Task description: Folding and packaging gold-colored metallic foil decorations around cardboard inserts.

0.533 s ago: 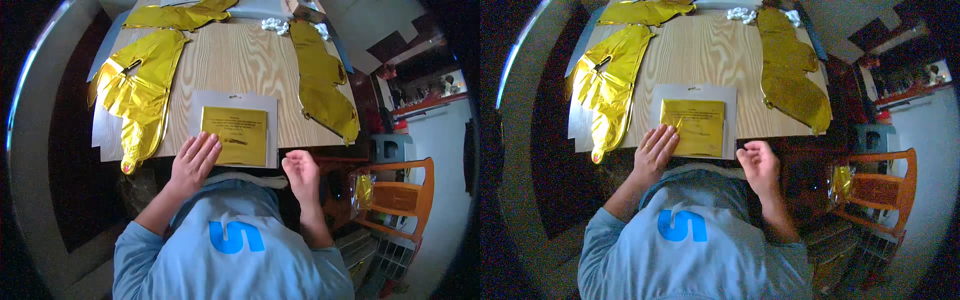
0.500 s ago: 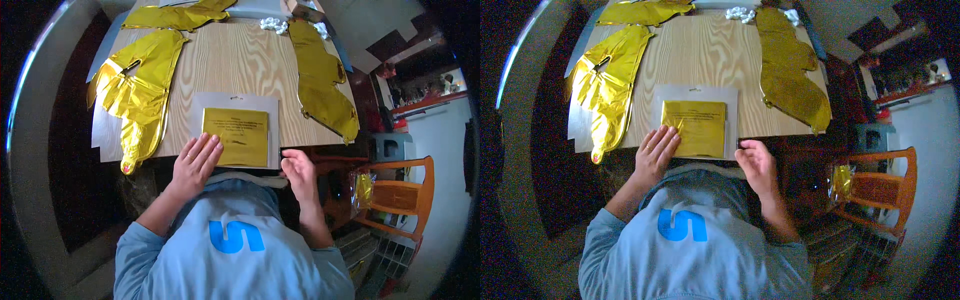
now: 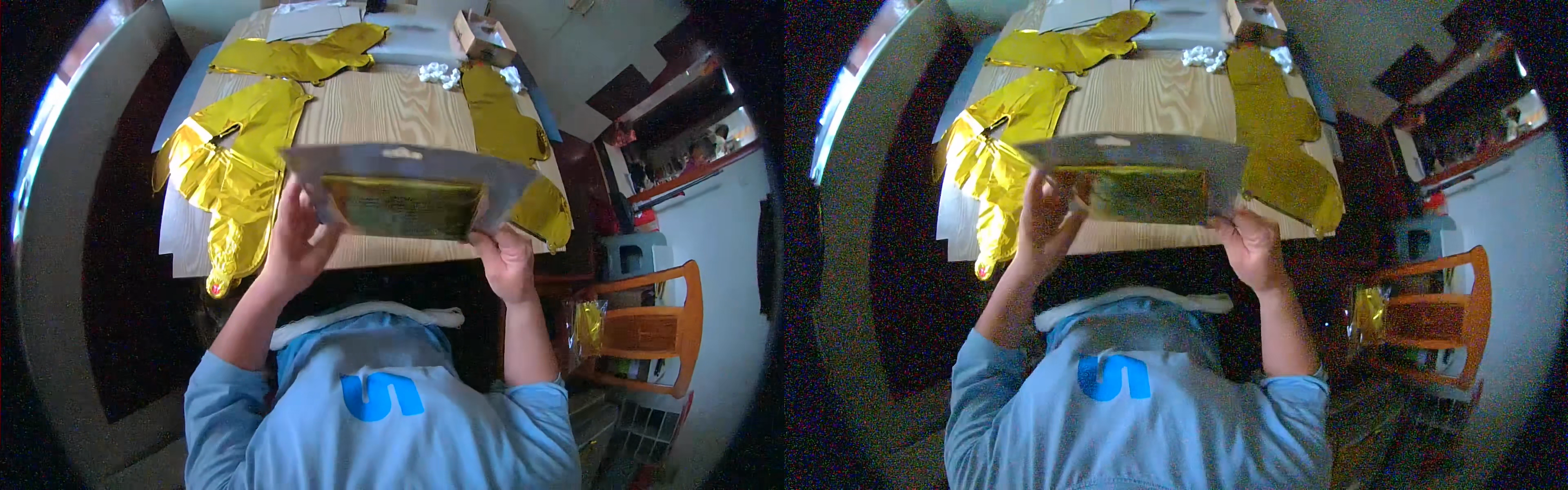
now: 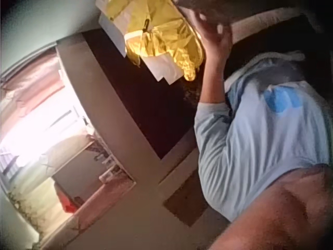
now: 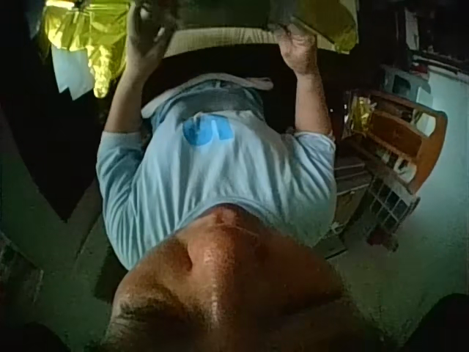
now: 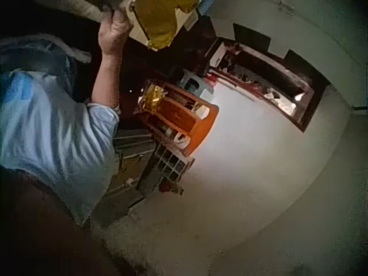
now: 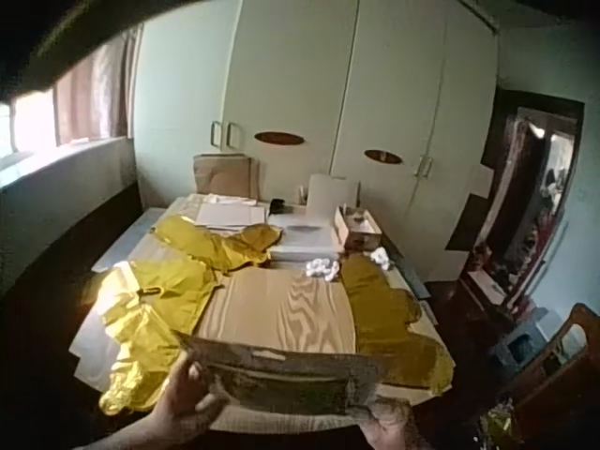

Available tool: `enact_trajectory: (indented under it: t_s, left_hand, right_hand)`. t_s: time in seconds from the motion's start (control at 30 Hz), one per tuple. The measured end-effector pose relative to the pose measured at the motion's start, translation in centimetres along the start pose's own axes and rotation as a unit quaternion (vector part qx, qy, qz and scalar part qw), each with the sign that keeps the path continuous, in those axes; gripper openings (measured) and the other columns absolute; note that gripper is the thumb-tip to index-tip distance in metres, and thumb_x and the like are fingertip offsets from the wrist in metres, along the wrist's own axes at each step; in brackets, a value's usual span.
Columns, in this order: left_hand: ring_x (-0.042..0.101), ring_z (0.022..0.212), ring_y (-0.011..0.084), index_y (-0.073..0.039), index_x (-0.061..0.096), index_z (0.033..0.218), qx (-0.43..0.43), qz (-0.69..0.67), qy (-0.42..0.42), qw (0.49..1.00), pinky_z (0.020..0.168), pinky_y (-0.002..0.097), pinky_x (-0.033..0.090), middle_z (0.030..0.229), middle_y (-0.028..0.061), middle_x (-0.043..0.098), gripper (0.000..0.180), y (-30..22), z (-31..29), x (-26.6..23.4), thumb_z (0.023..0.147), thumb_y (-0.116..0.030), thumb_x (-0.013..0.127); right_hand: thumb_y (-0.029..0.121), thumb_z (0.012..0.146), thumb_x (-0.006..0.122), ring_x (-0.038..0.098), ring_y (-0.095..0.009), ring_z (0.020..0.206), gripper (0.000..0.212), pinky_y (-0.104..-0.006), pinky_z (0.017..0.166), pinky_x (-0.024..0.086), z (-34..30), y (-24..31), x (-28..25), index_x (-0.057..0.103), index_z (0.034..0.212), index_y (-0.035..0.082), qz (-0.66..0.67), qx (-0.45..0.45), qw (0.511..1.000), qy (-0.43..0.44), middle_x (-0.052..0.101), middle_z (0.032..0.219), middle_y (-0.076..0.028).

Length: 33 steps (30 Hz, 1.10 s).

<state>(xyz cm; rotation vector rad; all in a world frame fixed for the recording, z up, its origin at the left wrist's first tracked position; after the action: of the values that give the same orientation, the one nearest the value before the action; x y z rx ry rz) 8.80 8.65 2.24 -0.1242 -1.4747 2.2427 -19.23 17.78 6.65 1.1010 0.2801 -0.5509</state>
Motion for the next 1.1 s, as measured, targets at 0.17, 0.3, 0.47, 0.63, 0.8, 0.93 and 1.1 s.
enact_trajectory:
  t_s: [0.17, 0.3, 0.47, 0.63, 0.8, 0.93, 1.1]
  left_hand:
    - [0.057, 0.114, 0.0143, -0.002, 0.031, 0.147, -0.020, 0.098, 0.004, 0.995, 0.099, 0.0291, 0.044, 0.122, 0.0084, 0.060, 0.058, 3.5, -0.7, -0.6, 0.095, 0.008, 0.052]
    - [0.054, 0.122, 0.0162, -0.001, 0.030, 0.148, -0.086, 0.056, 0.058, 0.993, 0.103, 0.0300, 0.041, 0.128, 0.0109, 0.058, 0.056, 2.6, -0.8, 0.9, 0.097, 0.006, 0.049]
    - [0.057, 0.122, 0.0252, -0.004, 0.030, 0.151, -0.055, 0.109, 0.217, 0.968, 0.104, 0.0348, 0.044, 0.133, 0.0170, 0.056, 0.063, -0.6, -1.2, 6.5, 0.093, 0.005, 0.054]
    - [0.061, 0.110, 0.0358, -0.007, 0.036, 0.149, -0.137, 0.128, 0.372, 0.909, 0.096, 0.0409, 0.051, 0.127, 0.0216, 0.058, 0.066, -3.3, -3.3, 9.4, 0.089, 0.000, 0.061]
    - [0.065, 0.102, 0.0351, 0.002, 0.058, 0.128, -0.220, 0.188, 0.308, 0.907, 0.091, 0.0389, 0.051, 0.112, 0.0200, 0.066, 0.043, 0.0, -7.0, 4.3, 0.085, 0.001, 0.065]
    - [0.066, 0.101, 0.0351, 0.002, 0.061, 0.123, -0.222, 0.235, 0.271, 0.907, 0.089, 0.0390, 0.052, 0.109, 0.0196, 0.068, 0.039, 0.7, -8.0, 3.0, 0.084, 0.002, 0.065]
    - [0.065, 0.101, 0.0362, 0.001, 0.061, 0.123, -0.223, 0.257, 0.274, 0.899, 0.087, 0.0410, 0.053, 0.109, 0.0189, 0.067, 0.039, -0.3, -7.3, 3.3, 0.084, 0.001, 0.065]
  right_hand:
    - [0.007, 0.087, 0.073, 0.061, -0.016, 0.100, 0.019, -0.0301, 0.093, 0.047, 0.4, -3.4, 0.2, 0.061, 0.100, -0.001, -0.198, 0.019, 0.973, 0.120, 0.065, 0.101, -0.005]
    - [0.017, 0.081, 0.080, 0.056, -0.022, 0.120, 0.068, -0.0369, 0.104, 0.042, 1.4, 0.0, -3.3, 0.048, 0.138, 0.001, 0.128, 0.029, 0.991, -0.004, 0.062, 0.121, -0.011]
    - [0.016, 0.080, 0.077, 0.062, -0.013, 0.100, 0.065, -0.0304, 0.089, 0.050, 4.2, 5.4, -7.6, 0.053, 0.139, 0.004, -0.107, 0.151, 0.951, 0.247, 0.067, 0.111, -0.005]
    - [0.017, 0.083, 0.066, 0.066, -0.039, 0.078, 0.015, -0.0467, 0.069, 0.052, -1.6, 2.4, -8.1, 0.065, 0.086, 0.002, -0.196, 0.147, 0.796, 0.554, 0.066, 0.083, -0.022]
    - [0.014, 0.085, 0.057, 0.069, -0.039, 0.087, 0.017, -0.0481, 0.077, 0.054, -8.8, -8.8, -20.8, 0.072, 0.092, 0.007, -0.556, 0.364, 0.635, 0.394, 0.070, 0.089, -0.018]
    - [0.014, 0.087, 0.057, 0.072, -0.033, 0.084, 0.017, -0.0452, 0.074, 0.058, -6.5, -13.9, -23.9, 0.071, 0.087, 0.005, -0.665, 0.234, 0.678, 0.209, 0.072, 0.087, -0.014]
    - [0.015, 0.088, 0.057, 0.070, -0.032, 0.086, 0.019, -0.0455, 0.073, 0.055, -5.8, -26.3, -20.3, 0.069, 0.100, 0.008, -0.690, 0.152, 0.619, 0.342, 0.070, 0.092, -0.020]
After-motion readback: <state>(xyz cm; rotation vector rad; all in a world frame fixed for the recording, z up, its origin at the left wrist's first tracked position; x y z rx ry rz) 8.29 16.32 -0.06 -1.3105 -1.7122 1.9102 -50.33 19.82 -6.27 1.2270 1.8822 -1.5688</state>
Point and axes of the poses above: each hand's wrist, its own z-axis towards the middle knuckle, its own x-axis out of the palm, y = z × x, the point moved 4 cm from there along z, towards the middle knuckle
